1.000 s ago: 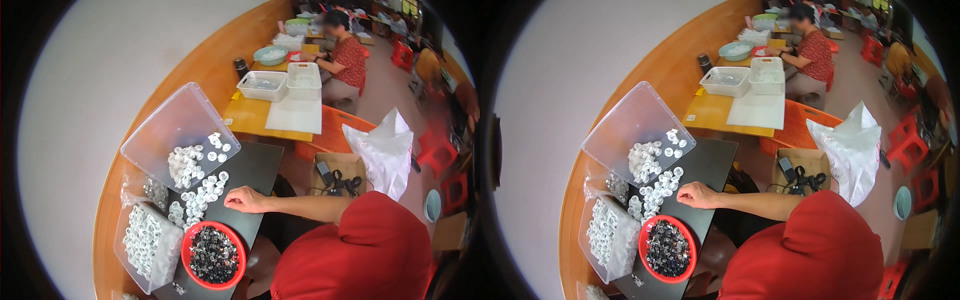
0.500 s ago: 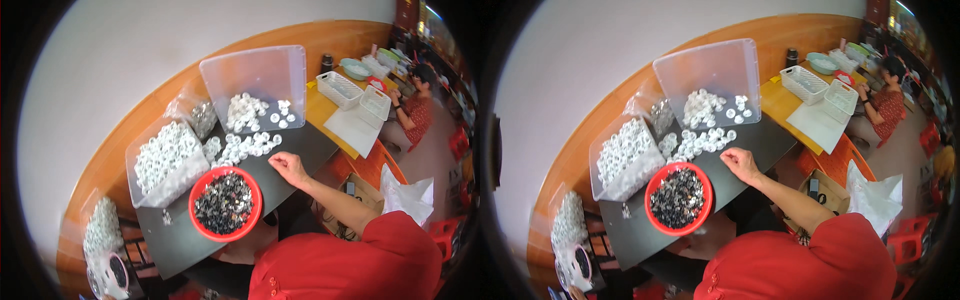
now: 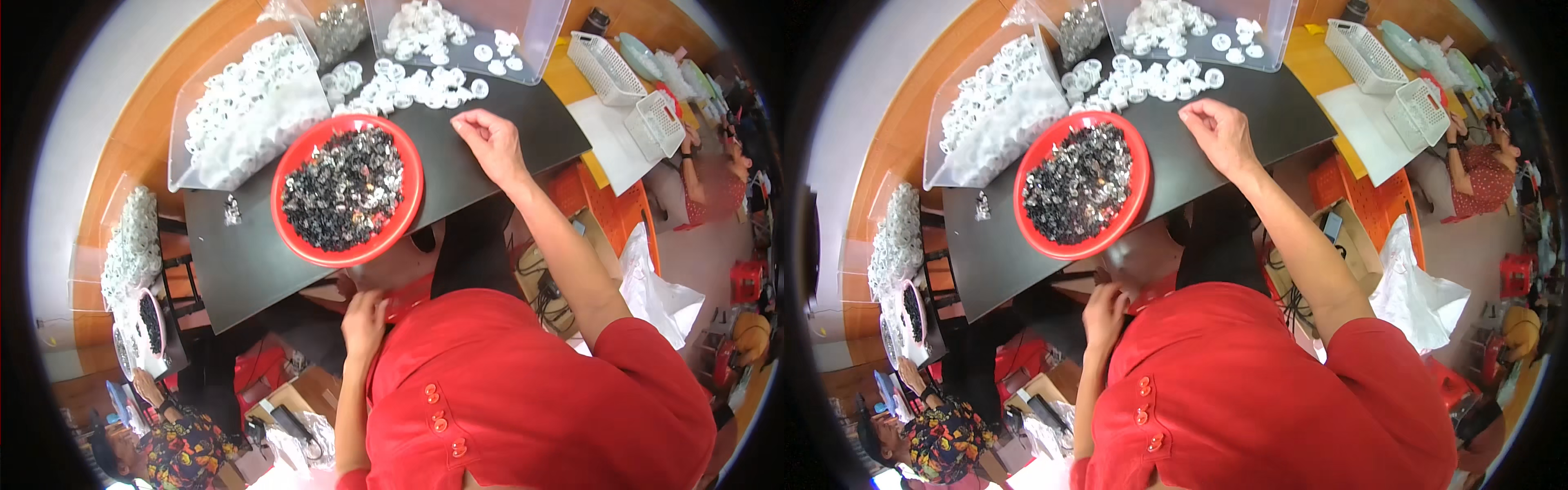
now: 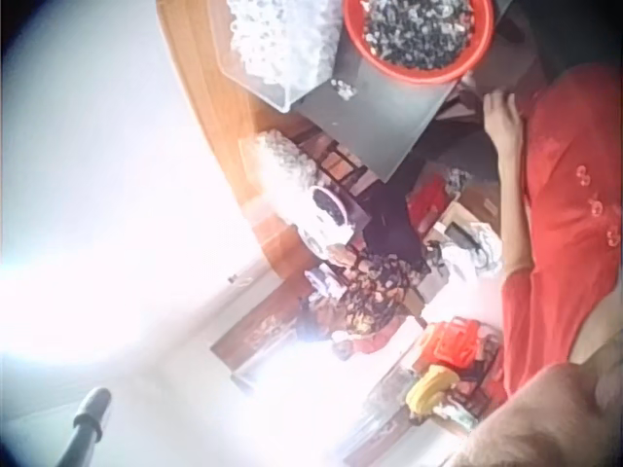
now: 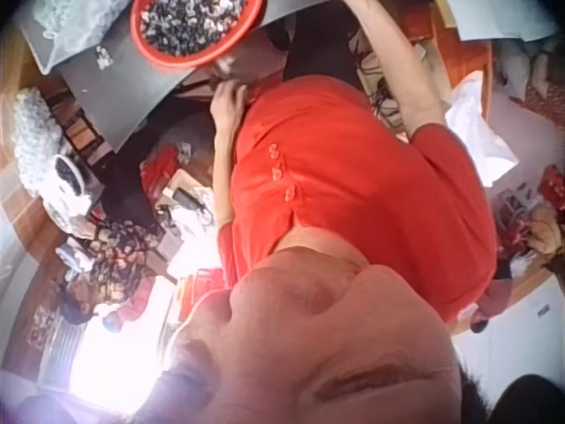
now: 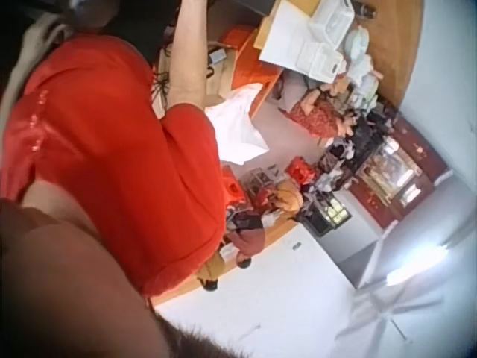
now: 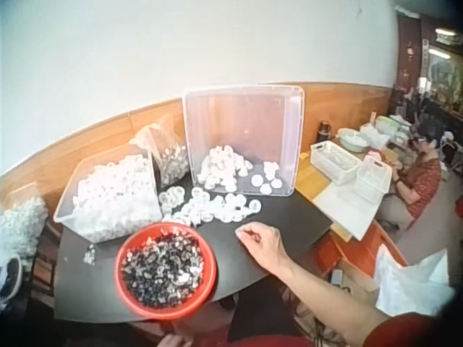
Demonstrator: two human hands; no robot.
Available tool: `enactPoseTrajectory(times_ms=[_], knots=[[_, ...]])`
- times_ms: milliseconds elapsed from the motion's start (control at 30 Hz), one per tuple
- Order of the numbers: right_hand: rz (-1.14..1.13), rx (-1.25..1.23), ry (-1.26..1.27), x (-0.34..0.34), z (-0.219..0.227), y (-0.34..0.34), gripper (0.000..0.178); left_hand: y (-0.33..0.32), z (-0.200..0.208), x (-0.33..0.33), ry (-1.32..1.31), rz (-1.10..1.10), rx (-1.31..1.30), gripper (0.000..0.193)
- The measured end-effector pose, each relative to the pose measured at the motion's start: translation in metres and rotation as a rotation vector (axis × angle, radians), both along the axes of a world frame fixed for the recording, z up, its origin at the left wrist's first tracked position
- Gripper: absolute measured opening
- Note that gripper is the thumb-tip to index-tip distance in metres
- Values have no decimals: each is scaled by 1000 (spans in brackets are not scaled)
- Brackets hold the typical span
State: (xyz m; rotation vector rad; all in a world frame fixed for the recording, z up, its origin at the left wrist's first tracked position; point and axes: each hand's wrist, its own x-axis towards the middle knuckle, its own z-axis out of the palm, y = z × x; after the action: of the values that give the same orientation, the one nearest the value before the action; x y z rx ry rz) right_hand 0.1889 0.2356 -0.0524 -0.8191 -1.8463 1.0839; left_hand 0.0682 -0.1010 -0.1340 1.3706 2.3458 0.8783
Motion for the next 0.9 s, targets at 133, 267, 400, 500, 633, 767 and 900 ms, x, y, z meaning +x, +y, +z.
enactPoseTrajectory(times_ms=[133,267,400,500,633,767,900], knots=[[8,-61,-48,-2,6,-5,15,25,-105,2,-8,-376,-476,34],[35,-46,-28,-7,0,-10,11,23,-182,4,-35,-755,-804,41],[7,-38,-43,-3,2,-11,7,38,-186,-2,-84,-800,-908,41],[-6,-8,-82,-6,7,-12,4,49,-182,-15,-121,-789,-922,40],[8,90,-293,-13,22,-14,5,52,-159,-21,-194,-751,-924,40],[61,151,-412,-19,19,-14,12,31,-115,-24,-308,-666,-906,40],[37,133,-471,-18,25,-13,13,-9,-57,-31,-403,-579,-881,40]])
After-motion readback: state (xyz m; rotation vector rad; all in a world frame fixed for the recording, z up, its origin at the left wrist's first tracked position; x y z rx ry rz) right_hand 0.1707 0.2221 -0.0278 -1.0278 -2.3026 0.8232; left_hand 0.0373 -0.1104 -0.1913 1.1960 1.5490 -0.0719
